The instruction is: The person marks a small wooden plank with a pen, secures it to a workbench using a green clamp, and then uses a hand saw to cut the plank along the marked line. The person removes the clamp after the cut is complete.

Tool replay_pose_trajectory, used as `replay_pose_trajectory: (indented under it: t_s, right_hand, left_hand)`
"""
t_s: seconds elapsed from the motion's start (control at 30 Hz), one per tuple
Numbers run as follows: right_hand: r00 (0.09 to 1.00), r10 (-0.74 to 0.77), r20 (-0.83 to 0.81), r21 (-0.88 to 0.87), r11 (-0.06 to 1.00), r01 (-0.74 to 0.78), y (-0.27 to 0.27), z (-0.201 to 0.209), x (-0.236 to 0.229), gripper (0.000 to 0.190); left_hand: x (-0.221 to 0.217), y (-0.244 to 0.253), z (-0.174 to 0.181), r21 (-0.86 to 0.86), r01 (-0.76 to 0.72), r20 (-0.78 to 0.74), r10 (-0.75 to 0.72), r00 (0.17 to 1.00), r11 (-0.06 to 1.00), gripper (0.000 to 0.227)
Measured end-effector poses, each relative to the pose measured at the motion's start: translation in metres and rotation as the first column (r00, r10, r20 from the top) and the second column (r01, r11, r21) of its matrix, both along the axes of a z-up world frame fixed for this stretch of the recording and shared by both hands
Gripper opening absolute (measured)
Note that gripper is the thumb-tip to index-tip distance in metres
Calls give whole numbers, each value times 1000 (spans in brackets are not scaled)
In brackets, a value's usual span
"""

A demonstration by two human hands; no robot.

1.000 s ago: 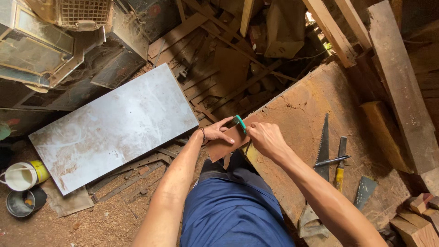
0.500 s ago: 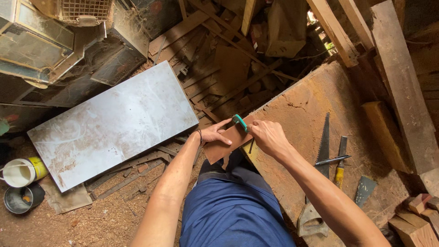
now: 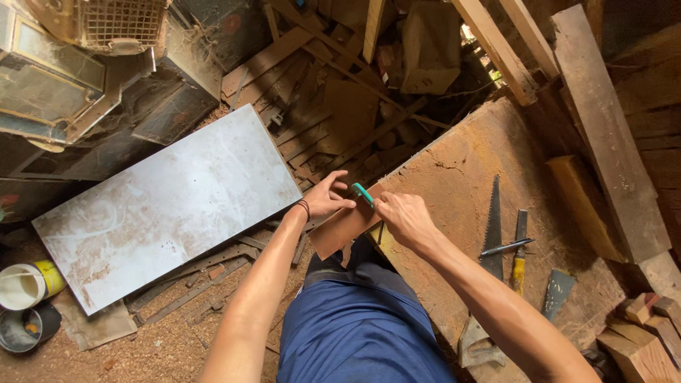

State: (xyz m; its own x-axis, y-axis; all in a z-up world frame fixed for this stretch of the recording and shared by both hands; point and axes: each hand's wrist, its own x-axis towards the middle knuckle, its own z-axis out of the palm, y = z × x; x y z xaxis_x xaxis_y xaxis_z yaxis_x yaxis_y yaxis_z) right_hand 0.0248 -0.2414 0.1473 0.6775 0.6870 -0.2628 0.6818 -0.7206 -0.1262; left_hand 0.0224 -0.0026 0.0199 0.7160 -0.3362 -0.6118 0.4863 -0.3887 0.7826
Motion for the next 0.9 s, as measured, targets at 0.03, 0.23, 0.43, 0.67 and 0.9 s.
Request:
replay_pose_trajectory:
  t_s: [0.03, 0.23, 0.43, 0.67, 0.9]
  right_hand:
    - [1000, -1, -1, -2, 1000, 1, 0, 2, -1, 5]
    - [1000, -18, -14, 34, 999, 18, 6, 11, 3, 10]
    - [998, -41, -55, 3, 999, 41, 4, 9, -4, 10]
    - [996, -69, -63, -65, 996, 65, 10, 15, -5, 11]
    - [999, -44, -13, -59, 997, 43, 13, 17, -7, 22]
  left_hand:
    - [2, -2, 4, 27, -1, 52, -1, 999, 1000, 111]
    - [-11, -25, 0, -200, 62, 230, -15, 973, 978, 100]
    - [0, -28, 8, -82, 97, 249, -74, 966, 992, 88]
    - [5, -34, 24, 112, 218, 509, -244, 825, 970, 46]
    - [8, -39, 37, 108, 245, 541, -264, 799, 964, 34]
